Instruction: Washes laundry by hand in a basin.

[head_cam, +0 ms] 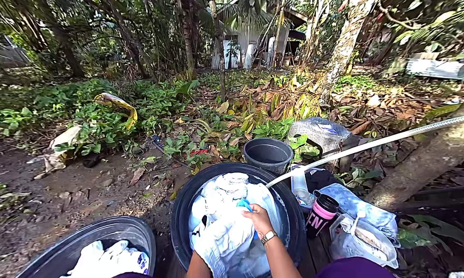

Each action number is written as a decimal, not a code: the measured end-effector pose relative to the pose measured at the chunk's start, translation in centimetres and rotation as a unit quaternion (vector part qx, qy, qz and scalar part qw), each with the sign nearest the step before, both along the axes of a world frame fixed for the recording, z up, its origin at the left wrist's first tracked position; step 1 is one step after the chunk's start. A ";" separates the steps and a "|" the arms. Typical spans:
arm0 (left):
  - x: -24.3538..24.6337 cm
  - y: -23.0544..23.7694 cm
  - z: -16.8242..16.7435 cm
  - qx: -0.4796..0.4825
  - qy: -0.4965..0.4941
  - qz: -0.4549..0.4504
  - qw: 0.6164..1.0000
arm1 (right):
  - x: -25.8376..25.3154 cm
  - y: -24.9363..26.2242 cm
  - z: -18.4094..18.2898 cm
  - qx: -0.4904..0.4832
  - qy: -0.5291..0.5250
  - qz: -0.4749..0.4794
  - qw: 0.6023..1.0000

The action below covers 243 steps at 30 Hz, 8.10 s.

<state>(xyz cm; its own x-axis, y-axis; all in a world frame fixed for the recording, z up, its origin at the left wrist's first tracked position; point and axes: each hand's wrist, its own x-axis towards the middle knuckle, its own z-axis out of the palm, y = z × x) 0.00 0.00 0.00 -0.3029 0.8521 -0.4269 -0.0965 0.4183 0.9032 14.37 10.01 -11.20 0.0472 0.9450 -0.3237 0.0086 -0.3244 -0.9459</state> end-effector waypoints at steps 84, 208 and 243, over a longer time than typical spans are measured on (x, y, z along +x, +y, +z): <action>4.4 6.7 -13.9 0.193 -0.418 0.020 0.887 | 1.7 -0.9 4.9 0.447 -0.262 0.414 0.748; -12.0 5.3 -14.5 -0.067 0.466 0.100 0.877 | 5.1 6.8 -8.7 -0.034 -0.275 0.051 0.959; -13.5 6.0 -14.2 -0.177 0.378 0.117 0.901 | -17.0 -2.5 -6.7 0.155 -0.329 0.343 0.866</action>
<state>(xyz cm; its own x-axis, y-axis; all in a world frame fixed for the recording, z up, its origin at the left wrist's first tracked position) -13.54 6.04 -14.24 -0.7748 0.5778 -0.2567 0.3668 0.7415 0.5618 -2.66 7.50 -17.92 -0.4830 0.8599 -0.1653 0.6681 0.2399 -0.7044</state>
